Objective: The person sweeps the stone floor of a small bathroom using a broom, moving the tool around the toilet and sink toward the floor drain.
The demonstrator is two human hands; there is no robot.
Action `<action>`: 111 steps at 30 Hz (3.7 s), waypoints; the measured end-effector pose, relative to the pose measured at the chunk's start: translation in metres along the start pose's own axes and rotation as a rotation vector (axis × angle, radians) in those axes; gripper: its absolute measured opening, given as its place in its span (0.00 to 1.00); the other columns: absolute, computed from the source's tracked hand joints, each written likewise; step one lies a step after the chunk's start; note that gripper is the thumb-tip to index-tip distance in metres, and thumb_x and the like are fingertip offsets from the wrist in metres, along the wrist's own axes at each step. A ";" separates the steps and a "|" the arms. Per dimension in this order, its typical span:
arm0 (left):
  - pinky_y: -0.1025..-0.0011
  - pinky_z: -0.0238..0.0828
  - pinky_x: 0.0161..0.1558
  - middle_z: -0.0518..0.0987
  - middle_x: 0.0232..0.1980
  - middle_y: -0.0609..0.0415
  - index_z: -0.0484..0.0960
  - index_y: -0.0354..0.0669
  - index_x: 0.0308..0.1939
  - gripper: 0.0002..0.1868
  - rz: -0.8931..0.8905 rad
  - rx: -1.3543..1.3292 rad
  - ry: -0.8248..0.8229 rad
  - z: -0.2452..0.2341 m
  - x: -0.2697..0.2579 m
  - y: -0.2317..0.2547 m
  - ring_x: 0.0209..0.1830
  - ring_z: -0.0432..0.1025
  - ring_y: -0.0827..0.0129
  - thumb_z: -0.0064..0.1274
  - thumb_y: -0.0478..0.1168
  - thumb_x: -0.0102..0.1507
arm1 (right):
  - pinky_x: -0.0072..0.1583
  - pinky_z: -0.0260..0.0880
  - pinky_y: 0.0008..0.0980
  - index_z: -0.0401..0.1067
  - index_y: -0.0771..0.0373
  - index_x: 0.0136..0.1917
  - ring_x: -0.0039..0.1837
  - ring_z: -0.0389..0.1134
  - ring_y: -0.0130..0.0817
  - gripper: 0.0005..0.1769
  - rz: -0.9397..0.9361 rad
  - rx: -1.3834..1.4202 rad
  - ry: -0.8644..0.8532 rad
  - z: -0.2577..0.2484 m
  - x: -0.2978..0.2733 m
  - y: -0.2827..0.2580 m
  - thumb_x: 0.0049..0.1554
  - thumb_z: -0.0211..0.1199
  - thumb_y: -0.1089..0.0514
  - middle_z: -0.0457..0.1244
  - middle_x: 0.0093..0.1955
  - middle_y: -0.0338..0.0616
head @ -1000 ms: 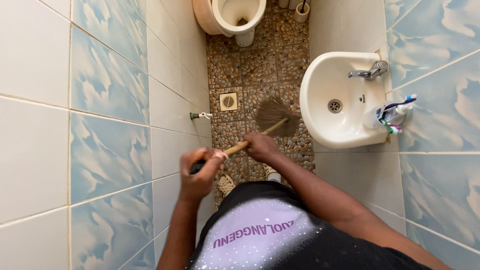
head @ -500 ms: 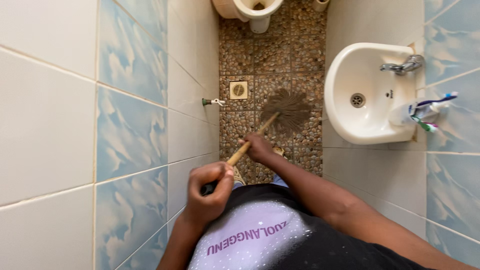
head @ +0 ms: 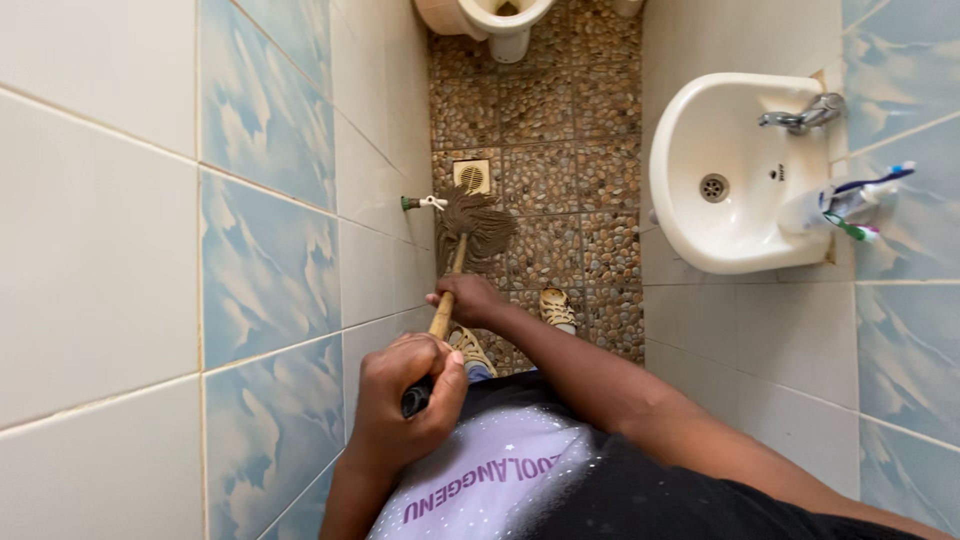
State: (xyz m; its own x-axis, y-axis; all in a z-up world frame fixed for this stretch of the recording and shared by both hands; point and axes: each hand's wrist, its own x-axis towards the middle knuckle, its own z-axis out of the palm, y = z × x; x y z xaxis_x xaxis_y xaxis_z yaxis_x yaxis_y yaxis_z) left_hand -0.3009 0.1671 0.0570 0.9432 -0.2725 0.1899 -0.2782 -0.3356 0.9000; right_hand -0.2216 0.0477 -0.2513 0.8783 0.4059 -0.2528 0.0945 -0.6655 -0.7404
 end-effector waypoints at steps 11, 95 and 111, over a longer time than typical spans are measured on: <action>0.71 0.68 0.32 0.73 0.24 0.53 0.70 0.36 0.23 0.14 0.005 -0.301 -0.238 0.065 0.033 -0.032 0.25 0.70 0.72 0.55 0.29 0.62 | 0.53 0.72 0.45 0.75 0.53 0.46 0.48 0.72 0.40 0.17 0.434 -0.022 0.042 -0.093 -0.061 0.077 0.63 0.56 0.41 0.69 0.49 0.41; 0.70 0.71 0.35 0.74 0.24 0.51 0.67 0.35 0.21 0.15 -0.104 -0.144 0.040 0.053 0.025 0.012 0.25 0.70 0.68 0.54 0.25 0.60 | 0.49 0.69 0.52 0.76 0.55 0.42 0.48 0.71 0.53 0.20 0.039 -0.089 0.016 -0.063 -0.007 0.050 0.62 0.57 0.39 0.70 0.44 0.47; 0.63 0.76 0.61 0.72 0.25 0.59 0.68 0.39 0.24 0.16 -0.107 -0.401 -0.150 0.097 0.050 -0.035 0.28 0.68 0.77 0.52 0.30 0.67 | 0.44 0.74 0.40 0.75 0.51 0.45 0.41 0.69 0.33 0.21 0.389 -0.244 -0.024 -0.128 -0.057 0.110 0.64 0.55 0.36 0.69 0.45 0.39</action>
State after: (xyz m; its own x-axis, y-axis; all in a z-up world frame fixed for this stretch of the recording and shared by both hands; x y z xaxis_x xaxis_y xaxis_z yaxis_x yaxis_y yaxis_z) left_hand -0.2617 0.0773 -0.0031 0.9178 -0.3931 0.0547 -0.0599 -0.0009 0.9982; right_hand -0.2008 -0.1292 -0.2387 0.8594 0.1091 -0.4996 -0.1302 -0.8981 -0.4200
